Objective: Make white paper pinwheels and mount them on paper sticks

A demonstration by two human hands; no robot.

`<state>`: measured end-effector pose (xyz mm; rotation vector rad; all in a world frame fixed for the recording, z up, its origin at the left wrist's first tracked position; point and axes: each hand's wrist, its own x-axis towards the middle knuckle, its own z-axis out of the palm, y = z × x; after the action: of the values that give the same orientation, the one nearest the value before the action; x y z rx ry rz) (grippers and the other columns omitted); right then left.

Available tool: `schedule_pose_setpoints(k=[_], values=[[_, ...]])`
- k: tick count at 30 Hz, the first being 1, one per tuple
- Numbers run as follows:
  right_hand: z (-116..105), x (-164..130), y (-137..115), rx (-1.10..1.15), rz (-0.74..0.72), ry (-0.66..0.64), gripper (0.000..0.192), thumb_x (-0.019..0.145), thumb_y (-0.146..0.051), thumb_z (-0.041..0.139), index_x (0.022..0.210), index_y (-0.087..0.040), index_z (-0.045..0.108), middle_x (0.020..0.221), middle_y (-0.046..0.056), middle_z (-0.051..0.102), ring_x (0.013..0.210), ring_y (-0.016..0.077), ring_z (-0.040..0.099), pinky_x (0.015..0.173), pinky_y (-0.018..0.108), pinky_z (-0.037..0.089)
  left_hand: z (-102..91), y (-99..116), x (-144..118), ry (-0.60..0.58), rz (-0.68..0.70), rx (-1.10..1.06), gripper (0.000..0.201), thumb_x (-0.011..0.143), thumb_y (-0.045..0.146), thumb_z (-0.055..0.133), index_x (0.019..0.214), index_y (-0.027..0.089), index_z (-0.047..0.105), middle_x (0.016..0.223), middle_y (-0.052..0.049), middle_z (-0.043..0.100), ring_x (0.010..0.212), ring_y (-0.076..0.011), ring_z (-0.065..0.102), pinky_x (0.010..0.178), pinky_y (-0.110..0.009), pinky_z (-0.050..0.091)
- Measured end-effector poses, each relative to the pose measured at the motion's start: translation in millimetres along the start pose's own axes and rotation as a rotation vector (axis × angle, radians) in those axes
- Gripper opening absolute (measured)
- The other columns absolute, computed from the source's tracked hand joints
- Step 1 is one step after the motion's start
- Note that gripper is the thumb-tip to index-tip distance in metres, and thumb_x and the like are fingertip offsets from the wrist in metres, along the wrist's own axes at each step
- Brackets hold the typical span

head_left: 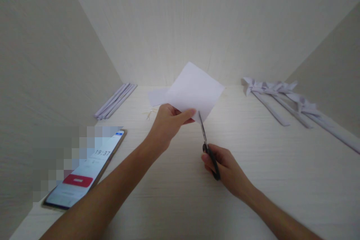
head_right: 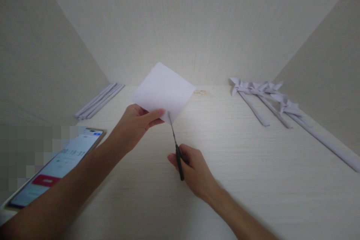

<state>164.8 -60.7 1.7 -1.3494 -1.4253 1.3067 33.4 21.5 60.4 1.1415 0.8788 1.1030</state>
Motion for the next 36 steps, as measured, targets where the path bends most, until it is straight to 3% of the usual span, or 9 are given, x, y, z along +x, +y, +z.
schedule_pose_setpoints(k=[36], values=[[-1.0, 1.3, 0.5, -0.024, -0.016, -0.012, 0.034, 0.074, -0.047, 0.045, 0.059, -0.018, 0.035, 0.051, -0.005, 0.033, 0.045, 0.0063, 0.031, 0.04, 0.02, 0.023, 0.0, -3.4, -0.3, -0.031, -0.024, -0.048, 0.017, 0.059, 0.021, 0.065, 0.073, 0.012, 0.064, 0.074, -0.001, 0.066, 0.069, -0.0114, 0.059, 0.066, -0.024, 0.05]])
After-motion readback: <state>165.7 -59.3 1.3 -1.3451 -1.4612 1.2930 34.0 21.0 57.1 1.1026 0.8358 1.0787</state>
